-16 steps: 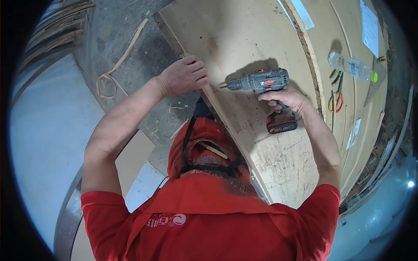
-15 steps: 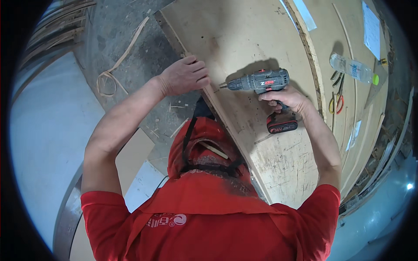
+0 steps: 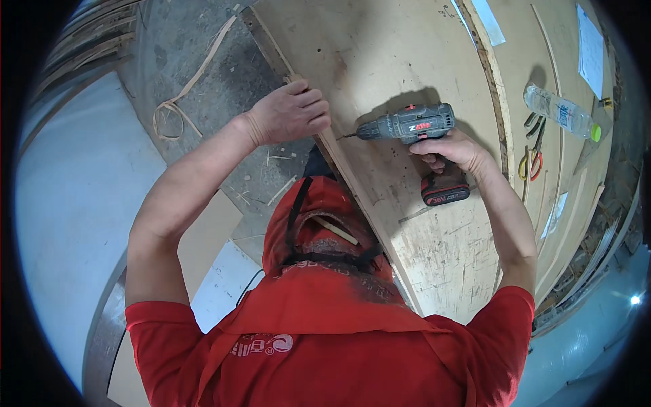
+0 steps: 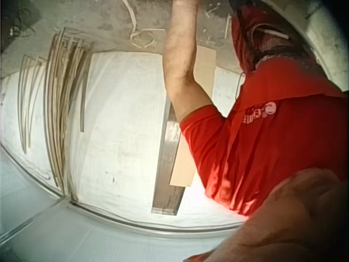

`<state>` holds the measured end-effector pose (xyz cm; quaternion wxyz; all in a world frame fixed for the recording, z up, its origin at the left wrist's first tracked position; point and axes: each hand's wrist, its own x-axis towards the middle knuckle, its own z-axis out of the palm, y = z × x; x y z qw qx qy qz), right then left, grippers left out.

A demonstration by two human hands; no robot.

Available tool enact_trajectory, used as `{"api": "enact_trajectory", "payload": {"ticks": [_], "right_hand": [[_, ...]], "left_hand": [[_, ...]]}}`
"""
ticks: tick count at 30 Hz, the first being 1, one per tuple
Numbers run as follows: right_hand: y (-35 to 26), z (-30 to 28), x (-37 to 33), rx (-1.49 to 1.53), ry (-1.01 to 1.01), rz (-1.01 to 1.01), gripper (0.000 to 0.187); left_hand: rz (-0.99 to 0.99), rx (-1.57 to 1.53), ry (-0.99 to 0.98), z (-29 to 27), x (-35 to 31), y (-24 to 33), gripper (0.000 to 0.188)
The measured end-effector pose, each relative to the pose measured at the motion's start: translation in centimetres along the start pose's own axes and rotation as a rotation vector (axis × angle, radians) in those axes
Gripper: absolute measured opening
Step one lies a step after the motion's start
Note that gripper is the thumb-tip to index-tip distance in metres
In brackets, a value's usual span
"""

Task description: Measuring, cutting, and drilling wooden strips to manufacture furniture components.

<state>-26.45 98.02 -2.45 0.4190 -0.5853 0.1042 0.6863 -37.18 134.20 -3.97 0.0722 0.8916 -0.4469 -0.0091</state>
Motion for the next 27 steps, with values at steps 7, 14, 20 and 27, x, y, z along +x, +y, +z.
{"api": "enact_trajectory", "payload": {"ticks": [7, 14, 20, 27], "right_hand": [[0.37, -0.14, 0.14, -0.011, 0.0, -0.014, 0.02], [-0.29, -0.16, 0.25, 0.006, -0.01, -0.006, 0.018], [-0.34, 0.03, 0.49, -0.052, -0.029, 0.002, 0.016], [-0.3, -0.38, 0.17, 0.005, -0.034, 0.004, 0.015]], "left_hand": [[0.008, 0.042, -0.049, -0.1, -0.16, -0.02, 0.017], [0.003, 0.041, -0.018, 0.2, -0.3, 0.08, 0.017], [0.013, 0.039, -0.004, 0.37, -0.19, -0.1, 0.018], [0.006, 0.022, -0.031, 0.16, -0.4, -0.09, 0.018]]}}
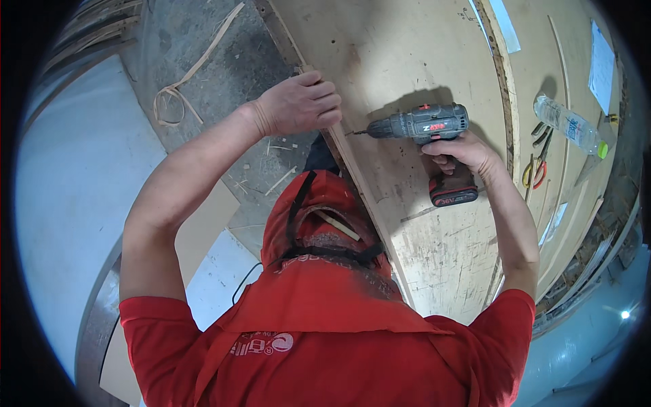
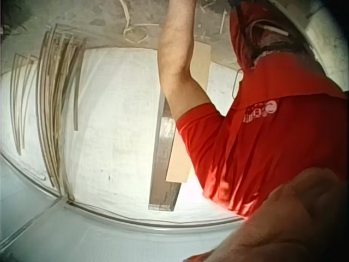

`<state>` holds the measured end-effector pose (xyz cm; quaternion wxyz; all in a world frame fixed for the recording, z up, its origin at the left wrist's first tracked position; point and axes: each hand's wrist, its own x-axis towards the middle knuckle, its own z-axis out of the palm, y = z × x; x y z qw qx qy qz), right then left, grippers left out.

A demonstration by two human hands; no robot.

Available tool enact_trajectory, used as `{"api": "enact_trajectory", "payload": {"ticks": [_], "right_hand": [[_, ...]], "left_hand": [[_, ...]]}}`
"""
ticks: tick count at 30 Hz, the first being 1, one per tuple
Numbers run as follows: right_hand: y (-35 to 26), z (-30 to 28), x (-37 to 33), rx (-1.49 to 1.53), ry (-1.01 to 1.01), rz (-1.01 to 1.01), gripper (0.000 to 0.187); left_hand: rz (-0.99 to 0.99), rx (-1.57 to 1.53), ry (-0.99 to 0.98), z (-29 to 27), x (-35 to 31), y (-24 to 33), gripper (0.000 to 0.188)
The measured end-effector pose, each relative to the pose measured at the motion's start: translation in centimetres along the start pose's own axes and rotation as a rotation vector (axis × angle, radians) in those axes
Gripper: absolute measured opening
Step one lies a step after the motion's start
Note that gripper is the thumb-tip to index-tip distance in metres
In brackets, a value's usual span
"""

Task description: Measuring, cutting, and drilling wooden strips to manufacture furniture components.

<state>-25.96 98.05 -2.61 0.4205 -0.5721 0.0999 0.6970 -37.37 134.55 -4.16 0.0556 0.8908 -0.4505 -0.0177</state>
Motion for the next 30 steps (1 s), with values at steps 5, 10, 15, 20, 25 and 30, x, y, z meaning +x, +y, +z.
{"api": "enact_trajectory", "payload": {"ticks": [5, 10, 15, 20, 25, 30], "right_hand": [[0.0, 0.0, 0.2, 0.004, 0.021, 0.015, 0.015], [-0.5, 0.2, 0.2, -0.036, 0.038, 0.001, 0.016], [-1.4, -0.2, 0.7, -0.039, -0.003, 0.053, 0.016], [-3.4, -0.7, 1.2, -0.1, -0.063, 0.056, 0.015], [-3.3, -1.2, 1.8, -0.094, -0.138, 0.144, 0.014], [-4.1, -1.0, 2.0, -0.104, -0.138, 0.149, 0.014]], "left_hand": [[0.004, 0.017, -0.002, 0.0, 0.0, 0.0, 0.017], [0.003, 0.019, -0.003, 0.3, 0.0, 0.1, 0.018], [0.011, 0.013, 0.005, 0.1, 0.0, 0.0, 0.018], [0.005, 0.02, -0.006, 0.2, 0.0, -0.2, 0.018], [0.006, -0.022, 0.069, 0.2, 0.2, 0.4, 0.018], [-0.004, -0.026, 0.061, 0.2, 0.2, 0.0, 0.017]]}}
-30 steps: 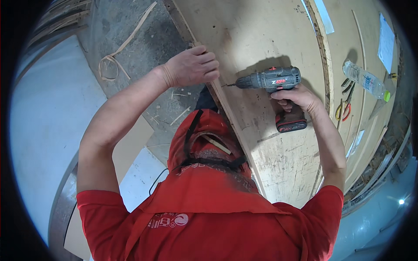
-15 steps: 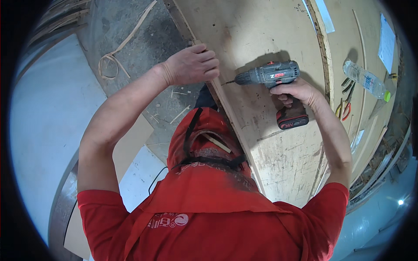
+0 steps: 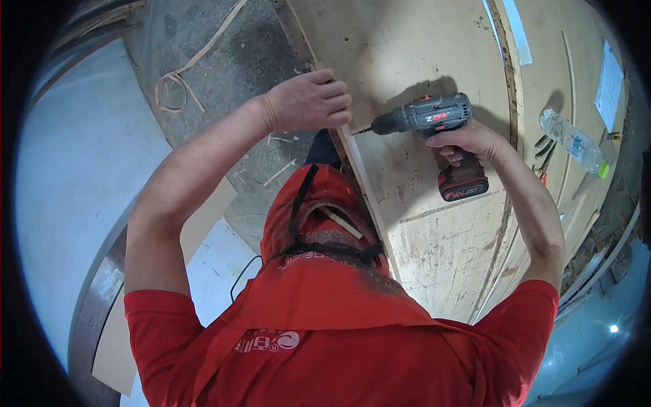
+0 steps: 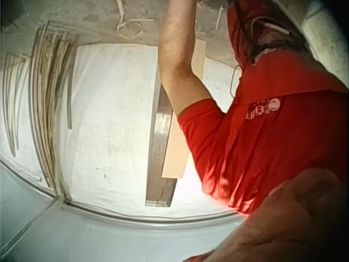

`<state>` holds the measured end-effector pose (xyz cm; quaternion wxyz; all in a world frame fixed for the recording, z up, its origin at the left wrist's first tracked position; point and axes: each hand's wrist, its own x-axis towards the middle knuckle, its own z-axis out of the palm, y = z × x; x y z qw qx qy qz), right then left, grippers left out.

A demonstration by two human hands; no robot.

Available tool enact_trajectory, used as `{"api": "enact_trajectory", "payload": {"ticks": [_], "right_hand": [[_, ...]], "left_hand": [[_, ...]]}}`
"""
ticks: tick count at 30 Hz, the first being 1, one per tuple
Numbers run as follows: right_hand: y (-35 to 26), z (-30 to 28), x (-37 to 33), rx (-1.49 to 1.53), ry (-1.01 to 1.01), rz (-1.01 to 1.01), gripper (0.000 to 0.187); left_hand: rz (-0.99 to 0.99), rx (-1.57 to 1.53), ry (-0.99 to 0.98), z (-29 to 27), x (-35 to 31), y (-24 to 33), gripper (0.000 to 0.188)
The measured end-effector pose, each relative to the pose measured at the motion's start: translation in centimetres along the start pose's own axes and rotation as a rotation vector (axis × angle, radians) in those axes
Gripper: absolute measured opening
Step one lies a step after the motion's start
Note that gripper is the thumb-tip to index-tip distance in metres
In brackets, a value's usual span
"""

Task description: Measuring, cutting, and drilling wooden strips to manufacture furniture components.

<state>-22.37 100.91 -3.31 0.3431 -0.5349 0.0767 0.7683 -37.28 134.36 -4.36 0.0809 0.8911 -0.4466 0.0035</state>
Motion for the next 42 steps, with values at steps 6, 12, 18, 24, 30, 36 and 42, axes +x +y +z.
{"api": "enact_trajectory", "payload": {"ticks": [6, 12, 18, 24, 30, 36, 42], "right_hand": [[0.8, -0.2, 0.6, 0.035, 0.001, 0.031, 0.014], [1.1, 0.0, 0.7, 0.049, 0.007, 0.05, 0.014], [0.4, 0.2, 0.5, 0.024, 0.001, 0.03, 0.014], [0.5, 0.4, 0.6, 0.024, -0.002, 0.051, 0.014], [0.7, 0.2, 0.8, 0.016, 0.006, 0.041, 0.015], [0.7, 0.1, 0.9, 0.016, -0.012, 0.032, 0.015], [0.7, 0.4, 1.0, 0.004, 0.011, 0.033, 0.014]], "left_hand": [[0.001, -0.02, 0.008, 0.1, -0.1, 0.0, 0.017], [0.003, -0.036, -0.004, 0.0, -0.1, 0.0, 0.017], [-0.004, -0.027, -0.019, 0.1, -0.1, 0.1, 0.016], [0.002, -0.019, -0.033, -0.3, -0.1, 0.1, 0.016], [0.002, -0.003, -0.085, -0.2, -0.2, 0.1, 0.017], [0.005, 0.0, -0.067, -0.2, -0.1, 0.0, 0.017], [0.006, 0.003, -0.068, -0.3, 0.0, 0.1, 0.017]]}}
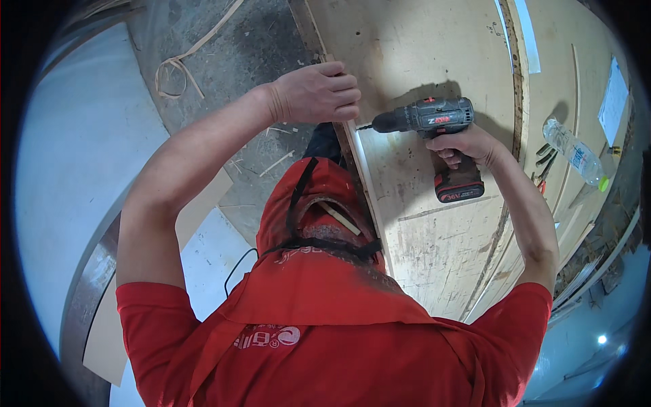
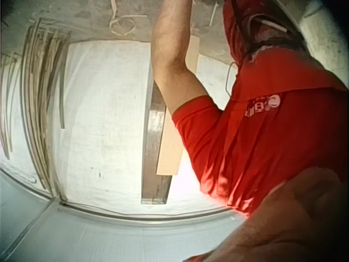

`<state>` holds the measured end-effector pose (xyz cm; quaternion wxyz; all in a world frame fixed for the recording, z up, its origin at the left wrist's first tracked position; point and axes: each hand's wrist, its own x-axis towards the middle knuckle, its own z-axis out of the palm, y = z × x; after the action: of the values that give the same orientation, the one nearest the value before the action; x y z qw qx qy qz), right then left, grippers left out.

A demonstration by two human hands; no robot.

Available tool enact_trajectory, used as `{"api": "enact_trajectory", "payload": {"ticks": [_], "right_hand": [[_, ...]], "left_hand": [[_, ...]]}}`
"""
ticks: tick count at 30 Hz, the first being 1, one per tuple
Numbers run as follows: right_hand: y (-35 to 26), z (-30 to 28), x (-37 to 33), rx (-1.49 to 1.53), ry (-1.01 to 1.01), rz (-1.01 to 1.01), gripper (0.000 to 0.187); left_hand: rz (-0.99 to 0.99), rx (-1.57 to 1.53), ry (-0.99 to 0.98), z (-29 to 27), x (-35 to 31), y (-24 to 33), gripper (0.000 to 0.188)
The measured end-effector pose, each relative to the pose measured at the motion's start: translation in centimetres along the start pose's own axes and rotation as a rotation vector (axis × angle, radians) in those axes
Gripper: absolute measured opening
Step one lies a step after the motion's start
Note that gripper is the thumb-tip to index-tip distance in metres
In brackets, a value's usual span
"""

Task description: Measuring, cutting, and drilling wooden strips to manufacture furniture components.

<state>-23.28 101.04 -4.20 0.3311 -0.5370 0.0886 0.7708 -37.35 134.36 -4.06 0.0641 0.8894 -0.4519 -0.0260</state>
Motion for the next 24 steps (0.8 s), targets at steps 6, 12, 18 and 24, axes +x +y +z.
{"api": "enact_trajectory", "payload": {"ticks": [6, 12, 18, 24], "right_hand": [[-0.19, 0.37, -0.05, -0.002, 0.004, 0.006, 0.013], [-0.24, 0.38, 0.08, -0.001, 0.002, -0.001, 0.013], [-0.07, 0.31, 0.25, 0.002, -0.008, 0.003, 0.014], [-0.27, 0.63, 0.11, -0.02, 0.014, 0.007, 0.015]], "left_hand": [[-0.005, -0.004, 0.002, 0.07, -0.13, 0.15, 0.017], [-0.002, -0.009, 0.019, 0.11, -0.07, -0.1, 0.016], [-0.001, -0.002, 0.012, 0.08, 0.01, -0.08, 0.016], [-0.005, 0.005, 0.004, 0.06, -0.04, -0.01, 0.016]]}}
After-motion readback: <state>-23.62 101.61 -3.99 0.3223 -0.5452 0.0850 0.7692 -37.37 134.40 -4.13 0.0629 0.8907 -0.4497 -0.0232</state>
